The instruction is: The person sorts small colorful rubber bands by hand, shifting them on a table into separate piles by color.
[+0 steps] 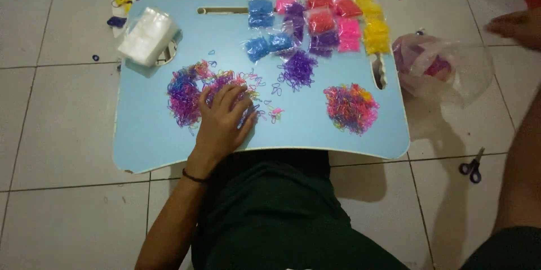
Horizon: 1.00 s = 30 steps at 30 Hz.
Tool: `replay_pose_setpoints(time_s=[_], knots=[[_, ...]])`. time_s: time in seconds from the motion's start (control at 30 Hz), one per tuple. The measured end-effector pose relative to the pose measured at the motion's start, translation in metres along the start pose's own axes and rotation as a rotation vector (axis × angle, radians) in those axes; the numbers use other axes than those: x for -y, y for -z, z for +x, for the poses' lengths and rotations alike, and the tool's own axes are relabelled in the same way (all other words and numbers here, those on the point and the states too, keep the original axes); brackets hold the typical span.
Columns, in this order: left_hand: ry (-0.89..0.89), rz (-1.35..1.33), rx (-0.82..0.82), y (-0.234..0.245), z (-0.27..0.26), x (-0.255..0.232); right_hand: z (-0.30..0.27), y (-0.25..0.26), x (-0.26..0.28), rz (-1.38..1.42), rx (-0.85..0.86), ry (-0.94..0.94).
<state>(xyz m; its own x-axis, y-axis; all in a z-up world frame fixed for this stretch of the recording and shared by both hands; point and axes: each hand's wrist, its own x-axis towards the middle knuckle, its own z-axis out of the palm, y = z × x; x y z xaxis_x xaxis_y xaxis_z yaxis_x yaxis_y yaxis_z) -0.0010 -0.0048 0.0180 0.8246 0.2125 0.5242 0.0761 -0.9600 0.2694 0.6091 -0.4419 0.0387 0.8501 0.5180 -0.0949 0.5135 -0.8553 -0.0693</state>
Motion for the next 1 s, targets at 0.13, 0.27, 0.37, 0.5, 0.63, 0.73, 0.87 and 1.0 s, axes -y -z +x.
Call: replay_pose_setpoints(time_s=[0.13, 0.27, 0.37, 0.5, 0.63, 0.73, 0.87, 1.0], knots=[[0.014, 0.007, 0.026, 0.000, -0.001, -0.003, 0.003, -0.010, 0.054, -0.426, -0.128, 0.123], [0.008, 0.009, -0.012, 0.004, 0.001, -0.008, -0.085, 0.039, 0.185, -0.087, -0.240, 0.228], [0.020, -0.011, 0.001, 0.005, 0.002, -0.008, -0.124, 0.049, 0.250, -0.029, -0.388, 0.369], [-0.003, -0.002, 0.007, 0.006, 0.002, -0.009, -0.168, 0.041, 0.321, 0.277, -0.307, 0.541], [-0.024, 0.027, 0.016, -0.013, -0.006, 0.008, -0.184, 0.023, 0.353, 0.465, -0.230, 0.784], [-0.024, 0.022, 0.012, -0.016, -0.007, 0.010, -0.192, 0.015, 0.368, 0.459, -0.218, 0.787], [-0.003, 0.027, 0.006, -0.017, -0.012, 0.014, -0.204, 0.000, 0.386, 0.454, -0.186, 0.812], [0.016, 0.026, 0.000, -0.019, -0.017, 0.015, -0.209, -0.012, 0.404, 0.444, -0.145, 0.835]])
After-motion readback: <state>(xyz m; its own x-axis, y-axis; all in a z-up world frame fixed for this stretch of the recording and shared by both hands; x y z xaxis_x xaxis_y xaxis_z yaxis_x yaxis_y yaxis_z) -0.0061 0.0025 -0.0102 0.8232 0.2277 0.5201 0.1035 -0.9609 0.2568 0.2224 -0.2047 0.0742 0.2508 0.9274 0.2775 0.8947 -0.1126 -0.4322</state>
